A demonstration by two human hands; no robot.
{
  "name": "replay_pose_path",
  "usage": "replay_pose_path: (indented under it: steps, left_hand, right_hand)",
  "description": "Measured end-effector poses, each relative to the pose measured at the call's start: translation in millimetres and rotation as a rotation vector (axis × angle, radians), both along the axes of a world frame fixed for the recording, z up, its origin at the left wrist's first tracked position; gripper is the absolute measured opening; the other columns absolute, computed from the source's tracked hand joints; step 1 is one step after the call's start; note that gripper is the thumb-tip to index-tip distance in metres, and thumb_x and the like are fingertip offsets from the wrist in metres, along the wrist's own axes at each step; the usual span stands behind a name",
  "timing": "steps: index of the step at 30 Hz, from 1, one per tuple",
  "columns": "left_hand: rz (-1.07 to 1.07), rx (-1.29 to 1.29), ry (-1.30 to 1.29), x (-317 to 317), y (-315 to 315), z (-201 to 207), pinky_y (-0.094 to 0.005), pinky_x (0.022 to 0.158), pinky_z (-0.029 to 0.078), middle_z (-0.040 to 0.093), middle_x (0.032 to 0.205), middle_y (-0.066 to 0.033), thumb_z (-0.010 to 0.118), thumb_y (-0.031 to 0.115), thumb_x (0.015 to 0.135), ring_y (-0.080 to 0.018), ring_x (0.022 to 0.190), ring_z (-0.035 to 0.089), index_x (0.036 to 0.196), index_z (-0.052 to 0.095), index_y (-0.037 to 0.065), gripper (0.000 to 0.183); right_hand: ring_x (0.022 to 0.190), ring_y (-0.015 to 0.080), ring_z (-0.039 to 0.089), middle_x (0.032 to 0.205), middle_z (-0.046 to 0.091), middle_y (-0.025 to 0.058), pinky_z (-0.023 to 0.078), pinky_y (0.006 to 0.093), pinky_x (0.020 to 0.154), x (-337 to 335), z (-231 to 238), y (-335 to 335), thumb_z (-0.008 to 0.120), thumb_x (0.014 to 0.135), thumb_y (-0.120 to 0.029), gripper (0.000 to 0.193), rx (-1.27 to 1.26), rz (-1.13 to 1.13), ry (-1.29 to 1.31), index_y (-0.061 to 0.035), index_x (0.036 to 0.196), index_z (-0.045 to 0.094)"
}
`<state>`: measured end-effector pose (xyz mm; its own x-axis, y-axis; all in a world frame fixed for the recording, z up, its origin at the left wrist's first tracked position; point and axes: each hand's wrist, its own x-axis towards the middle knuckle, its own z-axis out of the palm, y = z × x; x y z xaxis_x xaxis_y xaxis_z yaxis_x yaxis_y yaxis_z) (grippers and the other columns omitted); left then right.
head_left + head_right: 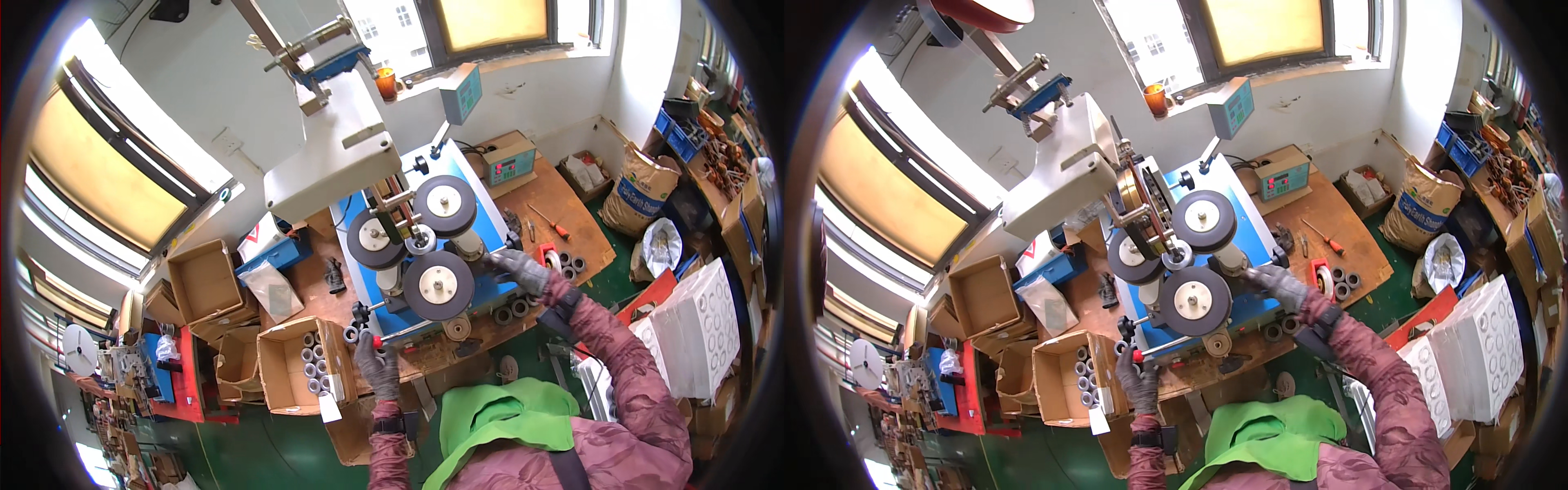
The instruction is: Operating a machine to apply tape or coating to the edges of metal cylinders and organizing the finished parts into boxes.
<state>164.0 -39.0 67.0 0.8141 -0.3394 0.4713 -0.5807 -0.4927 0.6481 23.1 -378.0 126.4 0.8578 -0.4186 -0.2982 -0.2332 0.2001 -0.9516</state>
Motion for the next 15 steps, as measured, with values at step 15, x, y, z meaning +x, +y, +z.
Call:
replay_pose_path:
  steps: [15]
  left_hand:
    - [-0.770, 1.109, 0.482, 94, -28, 12, -0.0375, 0.067, 0.046, 0.063, 0.078, -0.0144, 0.057, 0.055, 0.073, -0.0276, 0.072, 0.059, 0.088, 0.065, 0.008, 0.049]
  right_hand:
    - [0.070, 0.0171, 0.056, 0.077, 0.061, 0.0111, 0.043, 0.0316, 0.066, 110, 22, 30, 0.049, 0.087, -0.031, 0.032, -0.346, 0.238, -0.095, -0.0010, 0.093, 0.060]
